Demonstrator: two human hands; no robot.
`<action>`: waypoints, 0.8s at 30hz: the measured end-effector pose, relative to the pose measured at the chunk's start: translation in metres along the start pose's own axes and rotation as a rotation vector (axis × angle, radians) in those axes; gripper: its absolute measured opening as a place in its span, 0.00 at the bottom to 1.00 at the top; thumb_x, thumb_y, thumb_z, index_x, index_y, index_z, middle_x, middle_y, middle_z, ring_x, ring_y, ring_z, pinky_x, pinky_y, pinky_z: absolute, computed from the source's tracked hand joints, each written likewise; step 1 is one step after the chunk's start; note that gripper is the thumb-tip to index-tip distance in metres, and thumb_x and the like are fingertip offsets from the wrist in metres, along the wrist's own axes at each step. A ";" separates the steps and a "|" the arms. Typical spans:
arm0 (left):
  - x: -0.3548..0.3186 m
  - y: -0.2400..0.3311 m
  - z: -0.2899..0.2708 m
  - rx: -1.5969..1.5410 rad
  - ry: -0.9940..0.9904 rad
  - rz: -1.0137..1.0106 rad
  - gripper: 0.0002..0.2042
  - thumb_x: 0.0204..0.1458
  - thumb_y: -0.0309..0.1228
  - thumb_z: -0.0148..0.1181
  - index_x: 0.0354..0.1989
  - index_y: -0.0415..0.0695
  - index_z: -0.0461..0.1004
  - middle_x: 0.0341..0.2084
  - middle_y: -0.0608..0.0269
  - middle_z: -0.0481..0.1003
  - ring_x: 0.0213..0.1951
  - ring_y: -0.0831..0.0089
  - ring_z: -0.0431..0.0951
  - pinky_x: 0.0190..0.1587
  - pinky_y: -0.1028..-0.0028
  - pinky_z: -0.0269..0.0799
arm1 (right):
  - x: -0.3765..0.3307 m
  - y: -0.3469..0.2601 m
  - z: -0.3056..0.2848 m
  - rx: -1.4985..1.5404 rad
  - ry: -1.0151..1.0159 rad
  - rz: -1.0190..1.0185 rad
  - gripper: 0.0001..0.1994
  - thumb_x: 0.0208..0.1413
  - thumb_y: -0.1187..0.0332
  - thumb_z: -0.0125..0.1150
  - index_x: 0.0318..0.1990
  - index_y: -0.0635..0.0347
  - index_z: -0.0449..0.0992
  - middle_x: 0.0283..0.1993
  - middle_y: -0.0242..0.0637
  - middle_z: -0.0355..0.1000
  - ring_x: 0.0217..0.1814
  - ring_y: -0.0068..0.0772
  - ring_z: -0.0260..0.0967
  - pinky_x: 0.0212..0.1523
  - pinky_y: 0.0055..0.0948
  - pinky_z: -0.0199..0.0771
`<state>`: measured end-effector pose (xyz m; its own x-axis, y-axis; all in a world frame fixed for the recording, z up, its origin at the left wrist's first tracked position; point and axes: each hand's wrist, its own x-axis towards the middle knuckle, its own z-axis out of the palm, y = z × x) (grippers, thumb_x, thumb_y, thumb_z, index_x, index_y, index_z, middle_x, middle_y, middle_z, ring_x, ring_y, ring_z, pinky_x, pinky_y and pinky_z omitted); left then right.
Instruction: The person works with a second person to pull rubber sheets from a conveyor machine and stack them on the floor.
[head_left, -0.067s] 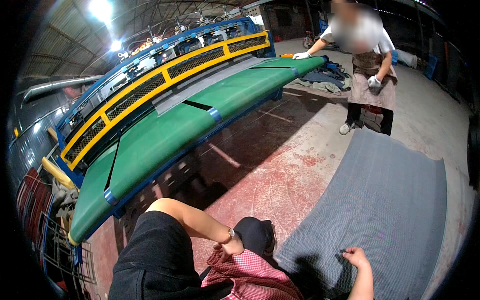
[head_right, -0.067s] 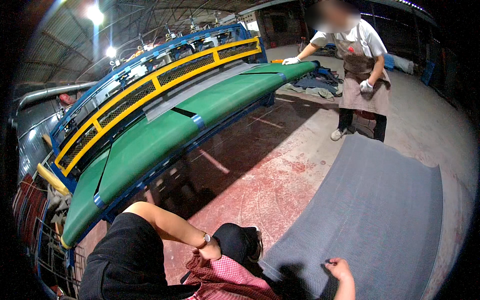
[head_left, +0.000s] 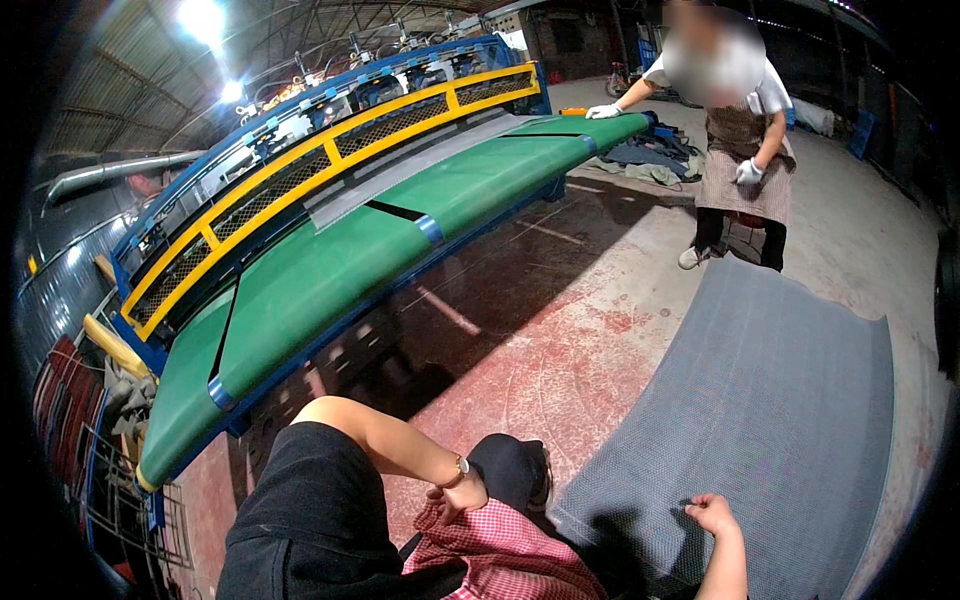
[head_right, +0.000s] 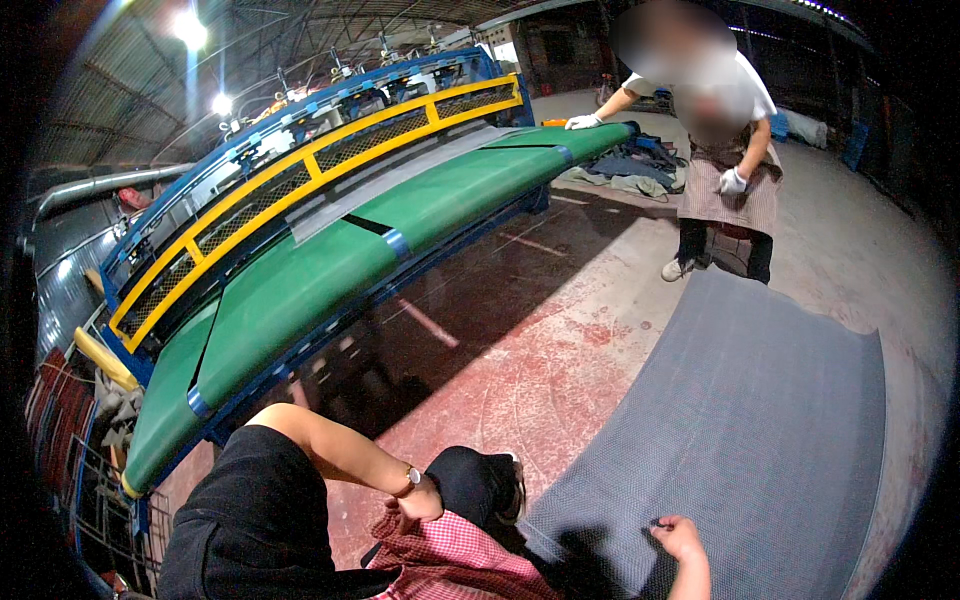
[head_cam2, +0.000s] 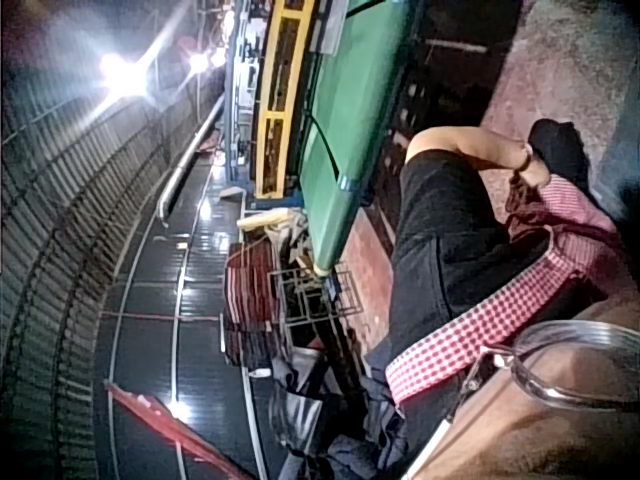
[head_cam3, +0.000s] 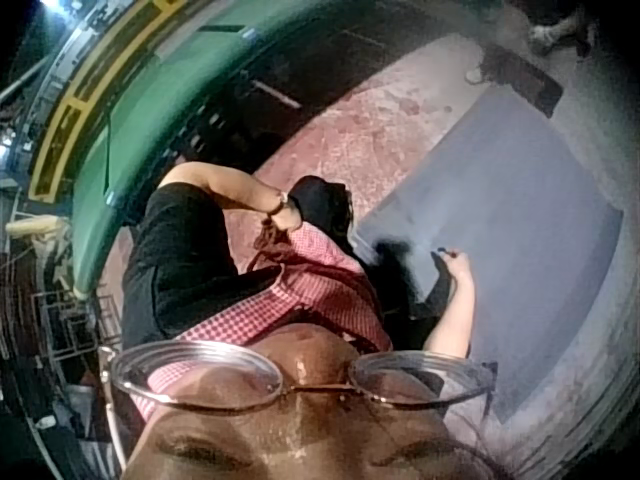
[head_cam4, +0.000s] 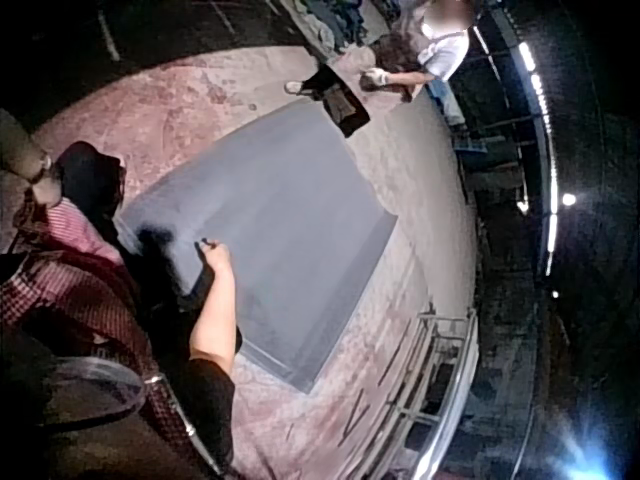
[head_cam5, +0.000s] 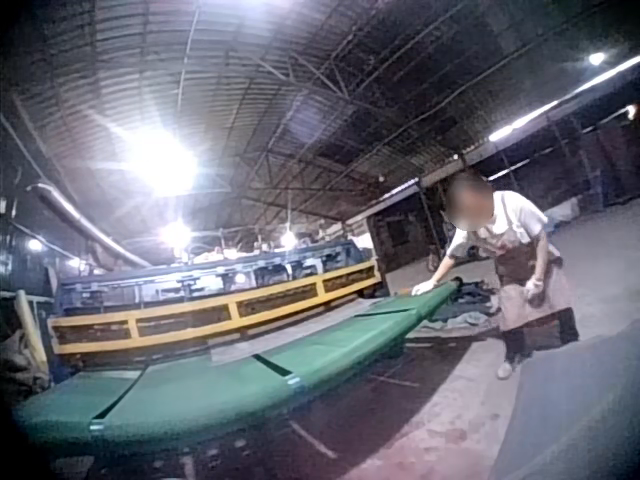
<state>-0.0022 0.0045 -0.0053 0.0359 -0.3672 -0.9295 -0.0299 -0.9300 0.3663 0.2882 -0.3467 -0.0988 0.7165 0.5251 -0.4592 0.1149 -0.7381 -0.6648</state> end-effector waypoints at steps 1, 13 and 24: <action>0.001 -0.001 0.000 -0.044 -0.021 -0.011 0.12 0.38 0.35 0.60 0.20 0.36 0.74 0.16 0.55 0.74 0.18 0.66 0.75 0.18 0.72 0.72 | 0.002 0.002 0.000 0.004 -0.003 0.002 0.17 0.37 0.66 0.63 0.35 0.68 0.71 0.29 0.38 0.70 0.31 0.29 0.67 0.36 0.25 0.67; 0.016 -0.016 0.005 -0.074 -0.030 -0.030 0.12 0.37 0.31 0.60 0.24 0.32 0.73 0.19 0.51 0.74 0.19 0.63 0.75 0.17 0.71 0.72 | 0.001 0.001 0.001 0.044 -0.007 0.025 0.18 0.37 0.66 0.63 0.35 0.69 0.71 0.29 0.40 0.70 0.31 0.29 0.67 0.35 0.24 0.67; 0.032 -0.031 0.013 0.128 0.123 -0.004 0.13 0.40 0.38 0.56 0.15 0.41 0.75 0.12 0.62 0.73 0.16 0.72 0.75 0.19 0.73 0.70 | 0.003 0.005 0.003 -0.008 0.022 -0.008 0.18 0.36 0.64 0.64 0.34 0.67 0.72 0.27 0.38 0.70 0.29 0.30 0.67 0.35 0.25 0.67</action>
<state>-0.0132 0.0220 -0.0475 0.1577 -0.3700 -0.9156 -0.1560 -0.9249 0.3469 0.2891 -0.3478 -0.1055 0.7303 0.5215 -0.4413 0.1255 -0.7374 -0.6638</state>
